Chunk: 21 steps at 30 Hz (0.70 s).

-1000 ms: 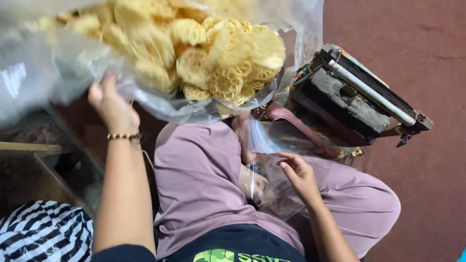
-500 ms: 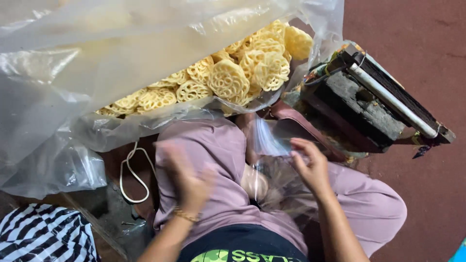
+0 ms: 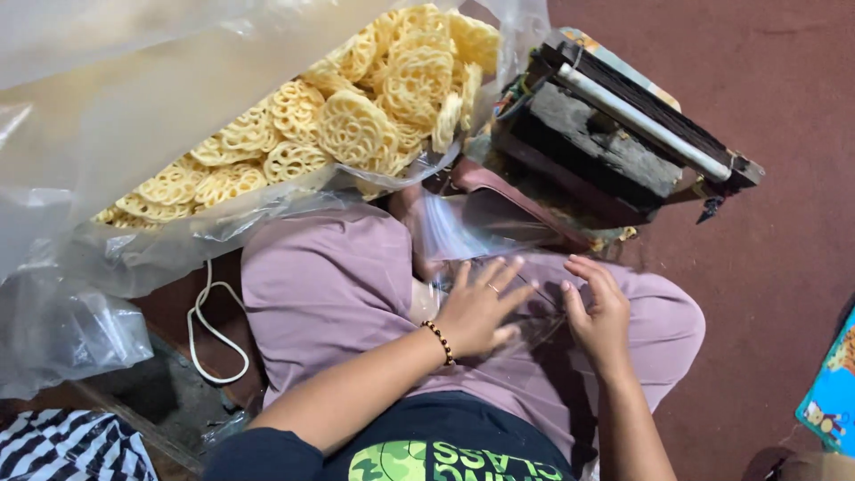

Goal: Manually packaging crackers into individual plastic bags from a bulk container.

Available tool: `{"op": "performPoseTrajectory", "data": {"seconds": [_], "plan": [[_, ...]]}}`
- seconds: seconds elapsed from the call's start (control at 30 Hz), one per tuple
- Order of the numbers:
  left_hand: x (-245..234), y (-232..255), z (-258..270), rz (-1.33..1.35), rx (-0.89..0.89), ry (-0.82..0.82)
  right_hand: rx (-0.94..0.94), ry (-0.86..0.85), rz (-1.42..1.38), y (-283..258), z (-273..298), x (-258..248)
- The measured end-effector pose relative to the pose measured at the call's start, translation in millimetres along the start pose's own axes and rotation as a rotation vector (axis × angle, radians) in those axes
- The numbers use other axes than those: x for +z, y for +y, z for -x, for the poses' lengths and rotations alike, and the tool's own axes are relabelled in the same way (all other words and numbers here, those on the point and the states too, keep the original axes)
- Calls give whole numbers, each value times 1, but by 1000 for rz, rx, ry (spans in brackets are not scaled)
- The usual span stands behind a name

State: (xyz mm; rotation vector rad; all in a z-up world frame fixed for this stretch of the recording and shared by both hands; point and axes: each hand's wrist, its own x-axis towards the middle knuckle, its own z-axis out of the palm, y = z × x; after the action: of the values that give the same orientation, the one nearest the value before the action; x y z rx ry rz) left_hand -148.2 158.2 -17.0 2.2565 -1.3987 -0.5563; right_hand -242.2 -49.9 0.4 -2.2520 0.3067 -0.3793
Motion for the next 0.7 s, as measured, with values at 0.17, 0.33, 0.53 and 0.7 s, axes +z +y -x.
{"op": "performPoseTrajectory", "data": {"seconds": [0.17,0.33,0.53,0.7], "plan": [[35,-31,-10,-108,-42,57,14,-10,-19,-3,5,6],[45,-50,-14,-207,63,211,-39,-117,-45,-11,-1,10],[-90,-13,1,433,153,154,-131,-365,-263,-50,-18,9],[-131,-52,31,983,-103,28,97,-352,-617,-30,-26,-5]]}}
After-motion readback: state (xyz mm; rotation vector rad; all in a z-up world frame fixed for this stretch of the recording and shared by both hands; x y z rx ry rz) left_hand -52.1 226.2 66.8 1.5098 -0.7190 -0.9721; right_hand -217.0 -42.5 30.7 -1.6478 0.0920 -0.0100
